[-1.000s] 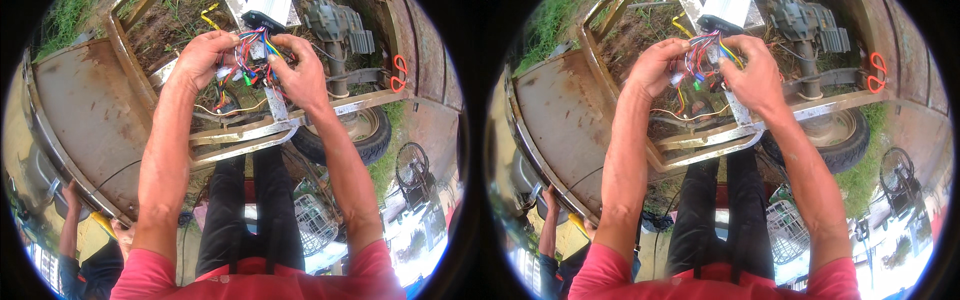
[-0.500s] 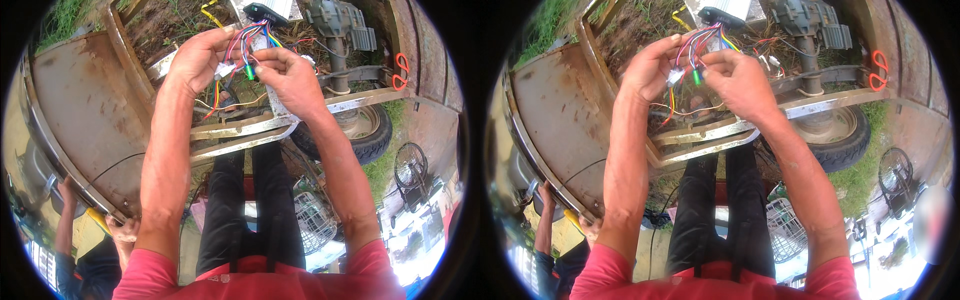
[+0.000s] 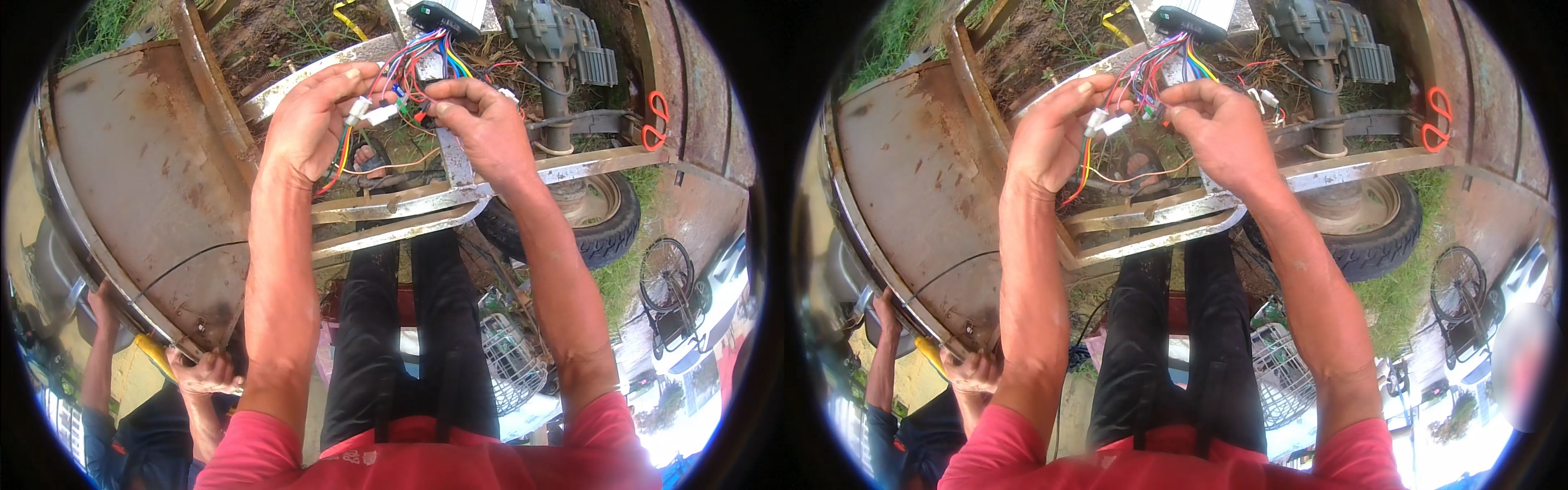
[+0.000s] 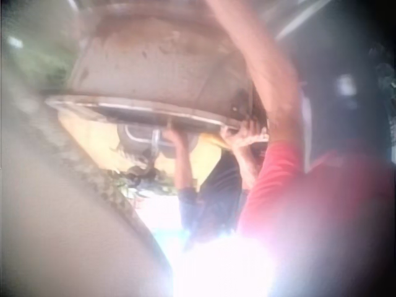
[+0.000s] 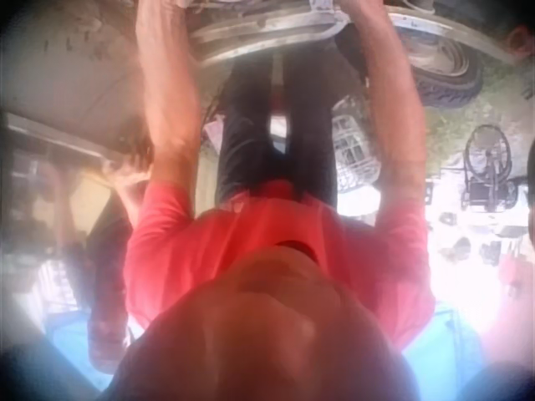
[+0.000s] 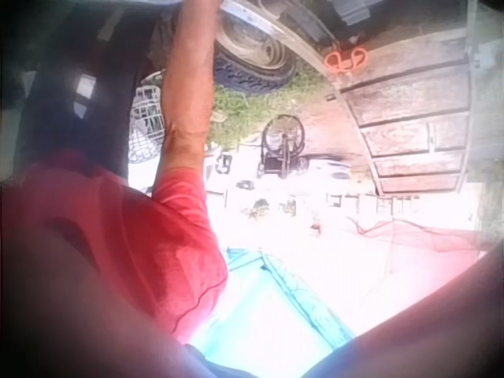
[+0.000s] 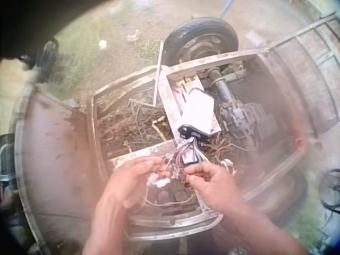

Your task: The person works on the exposed wiring harness of a three-wheeled vehicle frame, using a multimeter to test connections and manipulating various wire connectors. They repeatedly connect and disconnect plugs, strip wire ends, and organize the harness while another person stands nearby.

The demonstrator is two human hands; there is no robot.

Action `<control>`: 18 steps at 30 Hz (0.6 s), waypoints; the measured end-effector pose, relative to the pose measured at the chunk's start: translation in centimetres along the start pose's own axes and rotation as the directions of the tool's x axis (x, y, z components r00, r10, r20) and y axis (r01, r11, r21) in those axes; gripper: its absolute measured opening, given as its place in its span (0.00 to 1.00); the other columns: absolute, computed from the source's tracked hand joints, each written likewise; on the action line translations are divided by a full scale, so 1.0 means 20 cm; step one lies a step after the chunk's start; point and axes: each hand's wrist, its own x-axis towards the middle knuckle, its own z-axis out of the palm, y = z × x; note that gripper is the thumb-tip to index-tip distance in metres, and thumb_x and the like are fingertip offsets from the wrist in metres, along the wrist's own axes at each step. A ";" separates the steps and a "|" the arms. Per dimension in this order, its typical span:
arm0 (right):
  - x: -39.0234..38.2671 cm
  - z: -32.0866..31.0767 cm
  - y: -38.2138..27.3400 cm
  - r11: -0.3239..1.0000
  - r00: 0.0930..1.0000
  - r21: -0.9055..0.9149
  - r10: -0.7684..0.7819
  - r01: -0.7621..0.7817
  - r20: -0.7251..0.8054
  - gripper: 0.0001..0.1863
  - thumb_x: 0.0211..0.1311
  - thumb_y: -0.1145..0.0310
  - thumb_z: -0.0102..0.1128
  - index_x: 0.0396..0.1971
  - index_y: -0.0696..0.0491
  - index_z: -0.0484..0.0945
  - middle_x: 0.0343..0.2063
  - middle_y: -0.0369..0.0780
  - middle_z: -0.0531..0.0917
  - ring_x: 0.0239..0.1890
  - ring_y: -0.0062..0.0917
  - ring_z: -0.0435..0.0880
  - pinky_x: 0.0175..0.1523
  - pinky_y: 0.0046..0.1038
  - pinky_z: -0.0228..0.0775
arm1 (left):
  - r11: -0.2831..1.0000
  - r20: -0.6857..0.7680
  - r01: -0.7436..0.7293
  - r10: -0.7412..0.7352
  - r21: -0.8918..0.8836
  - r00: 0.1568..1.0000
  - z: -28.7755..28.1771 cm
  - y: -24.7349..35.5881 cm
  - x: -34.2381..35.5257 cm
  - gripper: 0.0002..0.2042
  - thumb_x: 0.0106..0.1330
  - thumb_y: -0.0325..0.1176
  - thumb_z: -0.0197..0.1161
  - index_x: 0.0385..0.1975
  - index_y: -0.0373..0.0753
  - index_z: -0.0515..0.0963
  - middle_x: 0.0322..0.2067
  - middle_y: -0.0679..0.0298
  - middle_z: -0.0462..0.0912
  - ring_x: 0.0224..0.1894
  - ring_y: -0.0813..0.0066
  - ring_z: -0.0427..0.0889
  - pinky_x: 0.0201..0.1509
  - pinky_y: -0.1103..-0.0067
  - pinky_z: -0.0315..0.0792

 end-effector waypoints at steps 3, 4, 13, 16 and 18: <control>-0.02 0.00 -0.01 0.957 0.998 -0.282 -0.058 0.065 0.030 0.17 0.64 0.66 0.63 0.48 0.60 0.85 0.40 0.44 0.90 0.43 0.28 0.89 0.53 0.30 0.78 | 0.994 0.017 -0.043 0.045 -0.096 0.999 0.03 -0.01 -0.04 0.15 0.75 0.32 0.54 0.53 0.28 0.78 0.47 0.51 0.86 0.51 0.62 0.86 0.57 0.68 0.78; -0.02 0.01 0.02 0.954 0.996 -0.286 -0.088 0.085 0.002 0.17 0.63 0.62 0.65 0.46 0.58 0.86 0.40 0.44 0.90 0.43 0.28 0.89 0.52 0.31 0.79 | 0.993 0.010 -0.045 0.047 -0.109 0.999 0.05 -0.01 -0.05 0.16 0.76 0.33 0.54 0.54 0.27 0.78 0.48 0.49 0.86 0.52 0.61 0.85 0.59 0.67 0.78; -0.02 0.07 -0.04 0.992 0.999 -0.123 -0.027 0.031 0.034 0.24 0.66 0.57 0.66 0.50 0.63 0.82 0.40 0.47 0.89 0.43 0.27 0.88 0.51 0.28 0.78 | 0.965 -0.022 -0.048 0.044 -0.258 0.999 0.10 -0.07 -0.09 0.19 0.78 0.37 0.52 0.56 0.27 0.76 0.52 0.46 0.84 0.57 0.57 0.84 0.62 0.66 0.77; -0.01 0.06 -0.03 0.999 0.997 0.022 0.048 -0.050 0.068 0.27 0.65 0.58 0.68 0.55 0.63 0.79 0.43 0.46 0.89 0.43 0.25 0.87 0.49 0.27 0.77 | 0.957 -0.010 -0.037 0.035 -0.288 0.999 0.09 -0.07 -0.08 0.19 0.78 0.38 0.53 0.57 0.28 0.75 0.54 0.46 0.83 0.57 0.57 0.84 0.61 0.66 0.77; -0.03 0.06 -0.02 0.989 0.995 0.128 0.070 -0.080 0.078 0.28 0.64 0.60 0.69 0.58 0.64 0.77 0.44 0.45 0.88 0.43 0.23 0.86 0.48 0.25 0.76 | 0.953 -0.004 -0.036 0.036 -0.302 0.999 0.09 -0.08 -0.09 0.20 0.78 0.38 0.54 0.58 0.28 0.75 0.54 0.46 0.83 0.56 0.58 0.84 0.61 0.67 0.78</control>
